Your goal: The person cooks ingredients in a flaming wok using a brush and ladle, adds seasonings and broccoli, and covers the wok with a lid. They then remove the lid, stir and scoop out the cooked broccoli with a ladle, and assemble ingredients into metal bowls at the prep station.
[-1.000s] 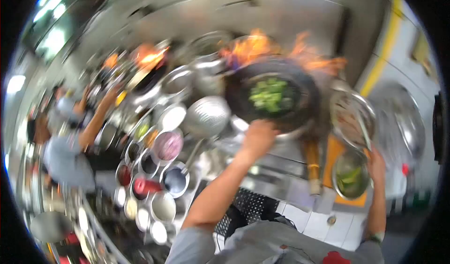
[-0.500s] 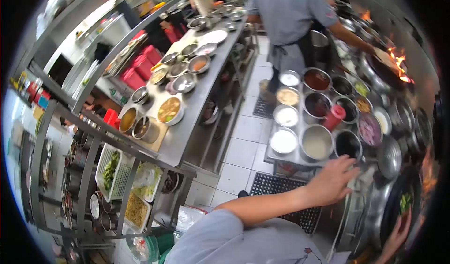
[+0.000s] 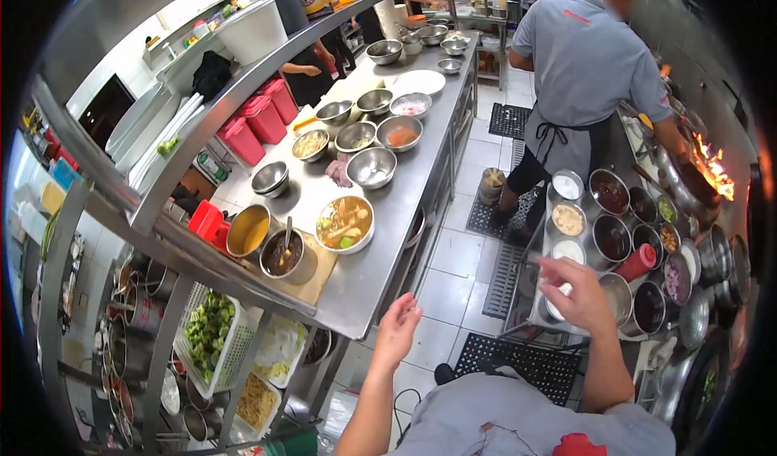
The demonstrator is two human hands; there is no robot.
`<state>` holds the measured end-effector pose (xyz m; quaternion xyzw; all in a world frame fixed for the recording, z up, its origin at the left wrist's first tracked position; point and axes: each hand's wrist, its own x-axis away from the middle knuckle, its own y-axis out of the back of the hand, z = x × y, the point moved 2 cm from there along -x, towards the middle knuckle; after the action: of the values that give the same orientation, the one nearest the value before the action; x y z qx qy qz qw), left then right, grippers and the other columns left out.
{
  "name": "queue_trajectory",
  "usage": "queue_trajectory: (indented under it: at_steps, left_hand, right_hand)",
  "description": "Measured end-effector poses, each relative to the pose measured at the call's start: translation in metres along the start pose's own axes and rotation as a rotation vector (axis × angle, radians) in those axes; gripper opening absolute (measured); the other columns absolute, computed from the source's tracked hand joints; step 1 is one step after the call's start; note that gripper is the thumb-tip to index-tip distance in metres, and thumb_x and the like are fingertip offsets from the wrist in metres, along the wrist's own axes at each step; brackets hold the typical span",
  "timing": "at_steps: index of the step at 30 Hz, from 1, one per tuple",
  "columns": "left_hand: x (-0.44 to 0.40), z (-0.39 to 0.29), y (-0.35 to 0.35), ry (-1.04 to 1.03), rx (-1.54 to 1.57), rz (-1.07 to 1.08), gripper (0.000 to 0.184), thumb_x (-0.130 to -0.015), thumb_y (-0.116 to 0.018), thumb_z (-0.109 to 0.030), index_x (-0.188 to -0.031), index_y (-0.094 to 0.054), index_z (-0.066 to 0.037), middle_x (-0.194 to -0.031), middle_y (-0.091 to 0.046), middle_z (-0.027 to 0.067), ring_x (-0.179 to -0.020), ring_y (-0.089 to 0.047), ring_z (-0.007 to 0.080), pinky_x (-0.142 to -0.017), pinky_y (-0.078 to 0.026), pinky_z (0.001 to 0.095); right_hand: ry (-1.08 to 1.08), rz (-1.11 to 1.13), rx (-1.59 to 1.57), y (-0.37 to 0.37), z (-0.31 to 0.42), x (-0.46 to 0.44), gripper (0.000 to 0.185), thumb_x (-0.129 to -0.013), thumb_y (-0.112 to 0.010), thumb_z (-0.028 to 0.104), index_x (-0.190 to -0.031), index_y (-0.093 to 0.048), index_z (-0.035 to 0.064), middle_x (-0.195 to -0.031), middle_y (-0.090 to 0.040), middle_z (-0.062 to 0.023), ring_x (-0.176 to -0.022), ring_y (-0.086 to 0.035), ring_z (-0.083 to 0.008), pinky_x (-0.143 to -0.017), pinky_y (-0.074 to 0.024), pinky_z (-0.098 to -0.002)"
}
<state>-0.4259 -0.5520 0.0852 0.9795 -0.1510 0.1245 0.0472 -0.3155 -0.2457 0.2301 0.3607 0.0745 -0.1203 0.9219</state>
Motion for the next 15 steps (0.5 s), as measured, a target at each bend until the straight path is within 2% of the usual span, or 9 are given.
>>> queue_trajectory:
  at_steps: [1, 2, 5, 6, 9, 10, 11, 13, 15]
  left_hand:
    - [-0.015, 0.012, 0.008, 0.118, 0.191, 0.001, 0.052, -0.094, -0.063, -0.023, -0.139, -0.045, -0.004, -0.131, -0.056, 0.0152, -0.114, -0.059, 0.0249, -0.093, -0.049, 0.0343]
    - [-0.029, 0.017, 0.014, 0.198, 0.39, 0.016, 0.059, -0.097, -0.058, -0.024, -0.147, -0.032, -0.006, -0.138, -0.05, 0.0157, -0.118, -0.056, 0.0278, -0.094, -0.048, 0.0382]
    - [-0.092, 0.051, 0.034, 0.204, 0.818, -0.132, 0.061, -0.098, -0.055, -0.023, -0.148, -0.025, -0.006, -0.143, -0.043, 0.0169, -0.124, -0.051, 0.0302, -0.098, -0.045, 0.0442]
    - [-0.112, 0.059, 0.04, 0.19, 0.884, -0.183, 0.059, -0.1, -0.051, -0.023, -0.149, -0.021, -0.007, -0.146, -0.039, 0.0161, -0.128, -0.046, 0.0316, -0.101, -0.041, 0.0484]
    - [-0.165, 0.078, 0.054, 0.128, 1.043, -0.302, 0.063, -0.1, -0.048, -0.022, -0.152, -0.014, -0.009, -0.151, -0.032, 0.0156, -0.128, -0.047, 0.0331, -0.102, -0.042, 0.048]
    - [-0.175, 0.078, 0.056, 0.126, 1.128, -0.34, 0.067, -0.098, -0.05, -0.018, -0.152, -0.012, -0.011, -0.153, -0.029, 0.0142, -0.13, -0.044, 0.0332, -0.105, -0.039, 0.0495]
    - [-0.178, 0.065, 0.055, 0.088, 1.098, -0.38, 0.062, -0.099, -0.05, -0.019, -0.151, -0.016, -0.011, -0.153, -0.03, 0.0135, -0.133, -0.042, 0.0321, -0.106, -0.037, 0.0488]
    - [-0.179, 0.039, 0.05, 0.029, 1.038, -0.458, 0.055, -0.1, -0.048, -0.02, -0.148, -0.025, -0.011, -0.152, -0.031, 0.0122, -0.137, -0.037, 0.03, -0.108, -0.034, 0.0474]
    - [-0.184, 0.036, 0.05, 0.032, 1.067, -0.49, 0.054, -0.1, -0.047, -0.018, -0.148, -0.026, -0.011, -0.153, -0.029, 0.0136, -0.139, -0.034, 0.0297, -0.11, -0.032, 0.0467]
  right_hand:
    - [0.026, 0.029, -0.013, -0.009, 0.001, -0.018, 0.038, -0.081, -0.068, 0.008, -0.118, -0.063, 0.0027, -0.094, -0.065, -0.0115, -0.077, -0.066, -0.0207, -0.069, -0.0522, -0.0301]
    - [0.054, 0.061, -0.026, -0.018, 0.001, -0.035, 0.037, -0.082, -0.068, 0.008, -0.118, -0.063, 0.0029, -0.094, -0.065, -0.0114, -0.076, -0.067, -0.0208, -0.069, -0.0523, -0.0302]
    - [0.123, 0.144, -0.098, -0.043, -0.003, -0.089, 0.036, -0.084, -0.068, 0.009, -0.119, -0.063, 0.003, -0.094, -0.065, -0.0112, -0.075, -0.066, -0.0209, -0.069, -0.0526, -0.0302]
    - [0.156, 0.151, -0.101, -0.049, -0.005, -0.108, 0.035, -0.085, -0.068, 0.008, -0.119, -0.063, 0.0035, -0.093, -0.065, -0.0105, -0.073, -0.065, -0.0189, -0.068, -0.0527, -0.0295]
    - [0.211, 0.15, -0.2, -0.058, -0.019, -0.177, 0.034, -0.085, -0.067, 0.007, -0.119, -0.064, 0.0041, -0.089, -0.066, -0.0094, -0.068, -0.062, -0.0158, -0.065, -0.0517, -0.0279]
    - [0.254, 0.117, -0.203, -0.055, -0.018, -0.205, 0.032, -0.085, -0.066, 0.006, -0.118, -0.065, 0.0042, -0.085, -0.067, -0.007, -0.065, -0.059, -0.0113, -0.062, -0.0498, -0.0251]
    - [0.288, 0.088, -0.215, -0.05, -0.018, -0.234, 0.031, -0.086, -0.066, 0.006, -0.117, -0.065, 0.0041, -0.084, -0.066, -0.0045, -0.064, -0.057, -0.0081, -0.06, -0.0478, -0.0231]
    - [0.283, 0.086, -0.231, -0.029, 0.005, -0.292, 0.032, -0.086, -0.065, 0.005, -0.117, -0.064, -0.0002, -0.087, -0.066, -0.0054, -0.074, -0.062, -0.0102, -0.067, -0.0503, -0.0246]
    - [0.4, 0.046, -0.36, -0.017, 0.017, -0.354, 0.029, -0.09, -0.061, 0.007, -0.118, -0.063, -0.0008, -0.088, -0.065, -0.0043, -0.074, -0.062, -0.0099, -0.066, -0.0506, -0.0229]
